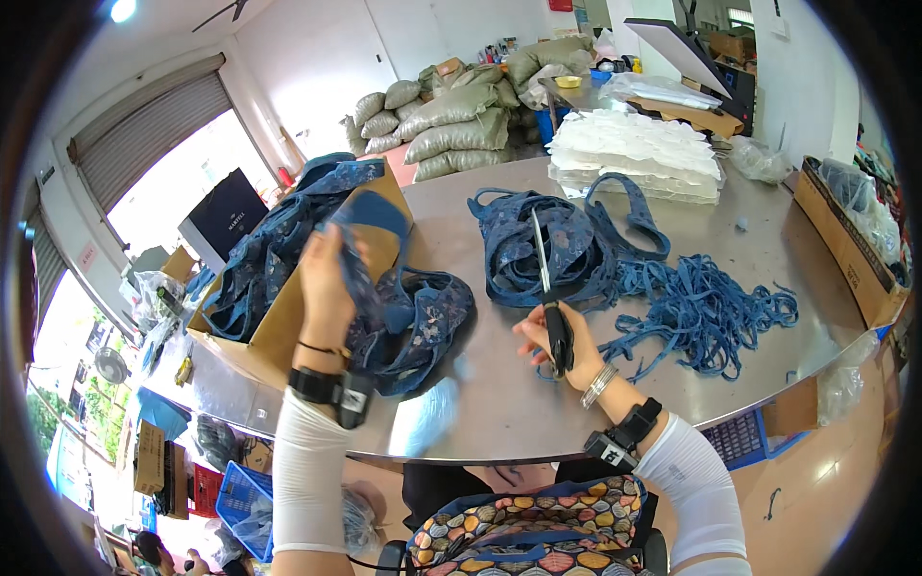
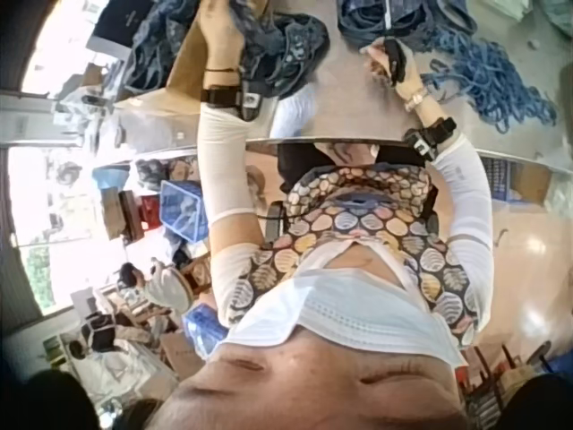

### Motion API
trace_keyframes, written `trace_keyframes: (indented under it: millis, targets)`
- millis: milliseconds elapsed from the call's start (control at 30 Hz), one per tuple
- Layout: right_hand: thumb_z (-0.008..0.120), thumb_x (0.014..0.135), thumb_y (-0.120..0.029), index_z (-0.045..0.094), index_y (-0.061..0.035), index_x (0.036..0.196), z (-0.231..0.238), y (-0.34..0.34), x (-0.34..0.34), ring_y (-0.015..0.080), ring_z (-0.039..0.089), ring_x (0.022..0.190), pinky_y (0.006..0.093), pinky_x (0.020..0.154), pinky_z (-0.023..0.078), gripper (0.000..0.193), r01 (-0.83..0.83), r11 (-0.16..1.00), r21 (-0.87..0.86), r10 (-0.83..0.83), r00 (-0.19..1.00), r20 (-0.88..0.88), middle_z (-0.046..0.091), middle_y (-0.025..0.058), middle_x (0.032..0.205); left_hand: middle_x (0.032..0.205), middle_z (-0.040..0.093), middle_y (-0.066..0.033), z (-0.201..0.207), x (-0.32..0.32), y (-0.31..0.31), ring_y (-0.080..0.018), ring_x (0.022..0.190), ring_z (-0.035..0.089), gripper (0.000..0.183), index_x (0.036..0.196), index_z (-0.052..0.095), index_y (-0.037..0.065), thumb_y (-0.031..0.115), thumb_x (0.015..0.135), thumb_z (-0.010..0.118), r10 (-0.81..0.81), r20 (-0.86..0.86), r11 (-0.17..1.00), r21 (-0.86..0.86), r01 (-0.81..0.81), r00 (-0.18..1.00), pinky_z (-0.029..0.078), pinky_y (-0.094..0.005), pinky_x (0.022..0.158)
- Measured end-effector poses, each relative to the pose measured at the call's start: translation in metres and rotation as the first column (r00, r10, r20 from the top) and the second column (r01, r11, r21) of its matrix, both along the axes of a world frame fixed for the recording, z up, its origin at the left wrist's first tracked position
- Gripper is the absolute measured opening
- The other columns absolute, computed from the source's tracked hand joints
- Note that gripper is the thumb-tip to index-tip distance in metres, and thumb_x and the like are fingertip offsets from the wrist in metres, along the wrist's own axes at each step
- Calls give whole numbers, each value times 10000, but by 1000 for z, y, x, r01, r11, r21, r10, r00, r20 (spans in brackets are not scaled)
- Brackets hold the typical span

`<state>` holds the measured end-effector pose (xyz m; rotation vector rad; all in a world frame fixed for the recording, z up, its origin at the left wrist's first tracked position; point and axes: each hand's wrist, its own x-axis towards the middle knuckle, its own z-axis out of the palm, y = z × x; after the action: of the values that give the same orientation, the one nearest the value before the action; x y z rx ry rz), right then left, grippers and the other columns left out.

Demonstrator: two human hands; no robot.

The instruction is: The person is using scissors to cut patterns out of blue denim-like fabric for shoe uppers.

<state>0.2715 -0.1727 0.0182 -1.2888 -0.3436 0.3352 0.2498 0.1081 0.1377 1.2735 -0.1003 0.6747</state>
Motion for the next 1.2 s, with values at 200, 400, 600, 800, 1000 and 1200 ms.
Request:
trace_keyframes:
  millis: [200, 400, 600, 800, 1000, 1200]
  targets:
    - [536, 858, -241, 466, -50, 914, -5, -7, 0, 163, 617, 672, 220, 483, 499, 211, -129, 992, 15, 129, 990, -50, 607, 147, 911, 734, 574, -68, 56, -35, -22, -129, 581, 562, 129, 958, 505, 38, 141, 883, 483, -379, -97, 909, 149, 390, 920, 482, -248, 529]
    - [423, 892, -389, 441, -59, 925, -13, -12, 4, 145, 589, 689, 219, 453, 456, 332, -290, 872, 396, 345, 935, -76, 567, 89, 787, 785, 571, -19, -12, -66, -55, -79, 636, 542, 205, 1047, 512, 4, 82, 857, 506, -639, -649, 458, 112, 882, 414, 463, -229, 591]
    - [677, 706, -33, 447, -65, 907, 10, -6, -21, 123, 556, 536, 227, 433, 430, 307, 49, 967, 250, -4, 984, -177, 522, 41, 688, 810, 535, 55, -85, -62, -35, -39, 706, 473, 203, 1027, 541, 47, 189, 891, 490, -542, -696, 520, 162, 839, 471, 420, -191, 648]
    - [603, 795, -140, 449, -60, 926, 16, -12, -43, 107, 549, 542, 195, 422, 413, 217, 2, 1000, 12, -2, 1000, 15, 550, 61, 737, 998, 581, -8, -92, -74, -59, -68, 865, 549, 246, 1078, 525, 27, 192, 907, 463, -517, -641, 726, 22, 688, 566, 462, -223, 764]
    - [578, 760, -167, 453, -55, 993, 2, -62, -68, 67, 458, 624, 197, 546, 414, 287, -530, 845, -69, 522, 846, -107, 536, 50, 844, 906, 610, -17, -81, -88, -62, -43, 791, 544, 203, 1013, 553, -28, 114, 894, 470, -485, -439, 869, -144, 474, 756, 450, -193, 719]
    - [561, 772, -145, 474, -17, 1009, 11, -85, -90, 70, 481, 683, 186, 579, 392, 283, -799, 580, -159, 729, 596, -335, 524, 15, 777, 847, 620, -22, -70, -97, -61, -58, 722, 567, 164, 954, 584, -15, 96, 834, 570, -511, -398, 846, -75, 529, 762, 476, -202, 665]
